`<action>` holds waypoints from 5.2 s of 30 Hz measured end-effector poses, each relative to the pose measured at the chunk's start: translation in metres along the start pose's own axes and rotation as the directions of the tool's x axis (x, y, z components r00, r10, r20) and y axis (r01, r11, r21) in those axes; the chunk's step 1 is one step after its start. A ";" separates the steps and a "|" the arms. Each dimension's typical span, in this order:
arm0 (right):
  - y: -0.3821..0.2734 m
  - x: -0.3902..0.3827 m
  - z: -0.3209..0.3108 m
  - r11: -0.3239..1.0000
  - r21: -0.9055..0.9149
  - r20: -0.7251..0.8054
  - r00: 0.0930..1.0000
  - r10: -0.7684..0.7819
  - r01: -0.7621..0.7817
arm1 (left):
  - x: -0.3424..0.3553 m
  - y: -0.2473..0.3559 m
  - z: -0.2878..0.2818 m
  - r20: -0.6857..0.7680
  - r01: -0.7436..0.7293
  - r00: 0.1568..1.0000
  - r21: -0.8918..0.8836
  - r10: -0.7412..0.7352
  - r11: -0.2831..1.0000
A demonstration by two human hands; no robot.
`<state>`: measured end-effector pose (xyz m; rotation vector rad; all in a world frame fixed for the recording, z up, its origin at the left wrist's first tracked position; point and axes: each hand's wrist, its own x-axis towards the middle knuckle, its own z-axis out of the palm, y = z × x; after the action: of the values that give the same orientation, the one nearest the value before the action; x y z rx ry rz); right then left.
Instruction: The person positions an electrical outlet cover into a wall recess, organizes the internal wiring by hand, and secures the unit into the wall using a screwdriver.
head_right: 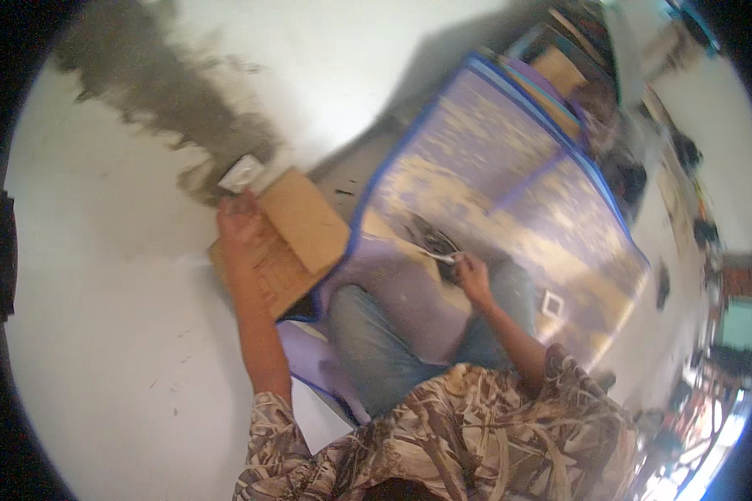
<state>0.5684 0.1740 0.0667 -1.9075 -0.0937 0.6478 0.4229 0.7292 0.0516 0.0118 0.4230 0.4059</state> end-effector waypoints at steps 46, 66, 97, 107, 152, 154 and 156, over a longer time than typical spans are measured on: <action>0.117 0.022 -0.013 0.717 -0.684 0.117 0.990 -0.074 0.134 | -0.243 -0.404 -0.058 0.128 0.065 0.927 0.871 0.352 -0.487; -0.053 -0.051 0.120 0.941 0.087 0.209 0.918 -0.338 0.327 | -0.107 -0.264 0.029 0.182 -0.339 0.892 0.875 0.414 0.346; -0.115 -0.004 0.322 0.833 0.336 0.102 0.862 -0.496 0.439 | -0.039 -0.073 0.041 0.115 -0.379 0.812 0.849 0.572 0.368; -0.127 -0.020 0.328 0.706 -0.051 0.041 0.708 -0.705 0.706 | -0.039 -0.061 0.032 0.121 -0.378 0.855 0.812 0.504 0.446; -0.139 -0.020 0.352 0.797 0.595 0.026 0.988 -0.151 0.106 | -0.036 -0.045 0.030 0.027 -0.193 0.970 0.693 0.242 0.695; -0.152 -0.028 0.348 0.680 0.727 0.137 0.990 -0.011 -0.093 | -0.039 -0.041 0.037 0.051 -0.185 0.976 0.713 0.212 0.677; -0.157 -0.034 0.349 0.659 0.750 0.073 0.997 0.008 -0.060 | -0.041 -0.039 0.036 0.029 -0.168 0.975 0.737 0.219 0.654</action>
<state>0.4089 0.5191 0.1185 -1.0703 0.1587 0.6385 0.4180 0.6798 0.0973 0.8585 0.6323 0.4230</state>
